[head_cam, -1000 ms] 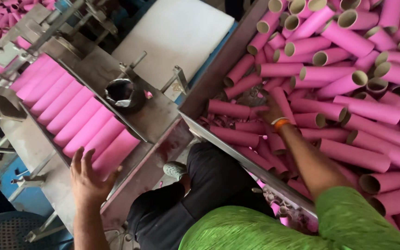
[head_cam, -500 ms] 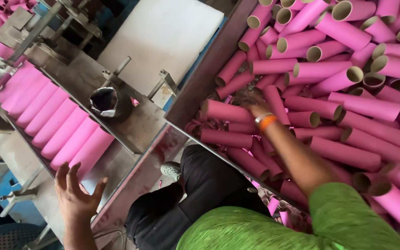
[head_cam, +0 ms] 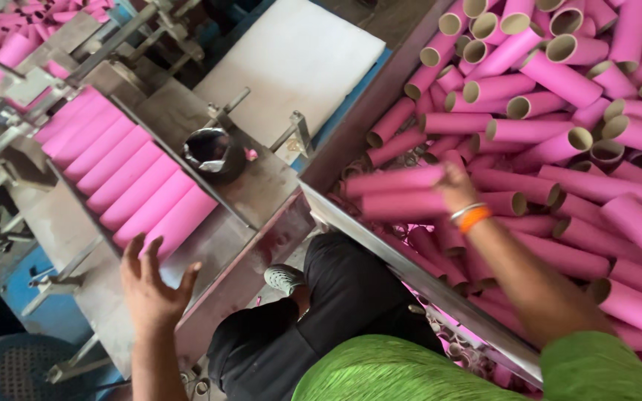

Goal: The person repeatedly picks up pink paper tubes from a conveyor belt and places them into a large bin. The task involves continuous manual handling of the tubes as they move along the belt.

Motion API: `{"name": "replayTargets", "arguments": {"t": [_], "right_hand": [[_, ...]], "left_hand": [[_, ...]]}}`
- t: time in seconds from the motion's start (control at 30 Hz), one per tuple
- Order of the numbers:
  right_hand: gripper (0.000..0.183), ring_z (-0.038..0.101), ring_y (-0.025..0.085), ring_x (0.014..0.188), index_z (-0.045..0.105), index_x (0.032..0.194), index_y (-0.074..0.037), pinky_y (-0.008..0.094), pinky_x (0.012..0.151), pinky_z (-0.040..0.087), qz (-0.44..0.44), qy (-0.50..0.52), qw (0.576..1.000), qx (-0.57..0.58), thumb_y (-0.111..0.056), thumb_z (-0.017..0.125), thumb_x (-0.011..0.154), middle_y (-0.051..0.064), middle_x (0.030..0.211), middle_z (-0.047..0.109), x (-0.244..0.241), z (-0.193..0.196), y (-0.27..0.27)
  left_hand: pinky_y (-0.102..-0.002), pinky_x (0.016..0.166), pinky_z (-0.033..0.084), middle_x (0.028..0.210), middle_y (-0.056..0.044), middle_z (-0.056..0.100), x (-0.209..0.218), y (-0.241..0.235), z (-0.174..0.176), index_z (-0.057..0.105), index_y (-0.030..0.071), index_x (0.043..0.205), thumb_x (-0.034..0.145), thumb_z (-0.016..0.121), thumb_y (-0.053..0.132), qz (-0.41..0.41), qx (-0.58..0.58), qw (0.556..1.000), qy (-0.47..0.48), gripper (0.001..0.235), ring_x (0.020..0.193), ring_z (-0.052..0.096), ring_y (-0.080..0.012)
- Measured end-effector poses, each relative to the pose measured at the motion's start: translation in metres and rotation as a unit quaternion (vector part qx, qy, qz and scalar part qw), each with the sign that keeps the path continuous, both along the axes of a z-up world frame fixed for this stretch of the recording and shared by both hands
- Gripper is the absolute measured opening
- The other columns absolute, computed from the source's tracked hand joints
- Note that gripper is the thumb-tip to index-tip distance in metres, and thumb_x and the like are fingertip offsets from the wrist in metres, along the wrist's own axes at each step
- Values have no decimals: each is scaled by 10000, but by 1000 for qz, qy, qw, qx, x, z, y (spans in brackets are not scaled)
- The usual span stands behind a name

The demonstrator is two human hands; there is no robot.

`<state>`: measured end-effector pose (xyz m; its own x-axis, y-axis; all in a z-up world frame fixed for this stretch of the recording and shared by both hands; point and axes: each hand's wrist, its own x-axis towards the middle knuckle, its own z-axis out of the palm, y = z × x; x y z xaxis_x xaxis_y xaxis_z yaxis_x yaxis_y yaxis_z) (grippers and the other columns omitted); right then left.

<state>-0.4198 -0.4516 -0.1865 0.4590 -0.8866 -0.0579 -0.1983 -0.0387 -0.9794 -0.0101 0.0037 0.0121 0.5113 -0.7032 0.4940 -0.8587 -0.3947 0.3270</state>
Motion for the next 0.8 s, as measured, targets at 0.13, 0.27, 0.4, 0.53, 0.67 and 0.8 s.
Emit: {"name": "replayTargets", "arguments": {"t": [0.13,0.27,0.4,0.53,0.67,0.8], "right_hand": [[526,605,91,1116,505,1497,-10,247,1018,494,41,-226,973,-23,33,637,990,16,1277,629,-17,150,15],[529,609,118,1223,467,1510,21,267,1092,479,97,-173,975,-97,-29,634,1011,53,1367,626,22,240,99],[561,610,122,1232,454,1520,46,268,1099,474,183,-209,956,-90,-41,661,1006,69,1351,632,82,260,177],[529,642,123,1173,459,1497,44,264,1052,495,224,-192,950,-101,-60,650,1015,81,1293,678,115,256,212],[496,645,117,1155,486,1478,51,253,1045,493,247,-207,941,-108,-60,653,1024,76,1267,684,124,230,231],[257,675,116,1032,598,1279,71,243,948,512,240,-190,948,-83,-39,665,1057,93,1105,730,133,207,245]], "left_hand": [[-534,1132,437,1491,-231,527,-33,-24,22,592,24,1368,809,807,480,-39,-29,997,60,752,1374,517,-441],[-517,1138,426,1492,-272,517,-96,-57,40,542,2,1445,869,687,630,-144,-109,974,134,865,1395,493,-462],[-477,1041,499,1292,-241,589,-126,-63,54,523,-40,1371,985,546,602,-119,-223,932,259,750,1208,610,-407],[-437,939,534,1169,-198,636,-113,-26,55,576,-13,1256,1043,446,537,-59,-276,932,229,605,1084,660,-390],[-447,886,521,1105,-213,595,-109,7,50,620,-10,1193,1077,430,437,-10,-284,942,180,499,1019,633,-403],[-433,776,510,971,-190,568,-100,27,50,667,-15,1097,1036,457,357,3,-324,930,173,432,877,622,-379]]}}
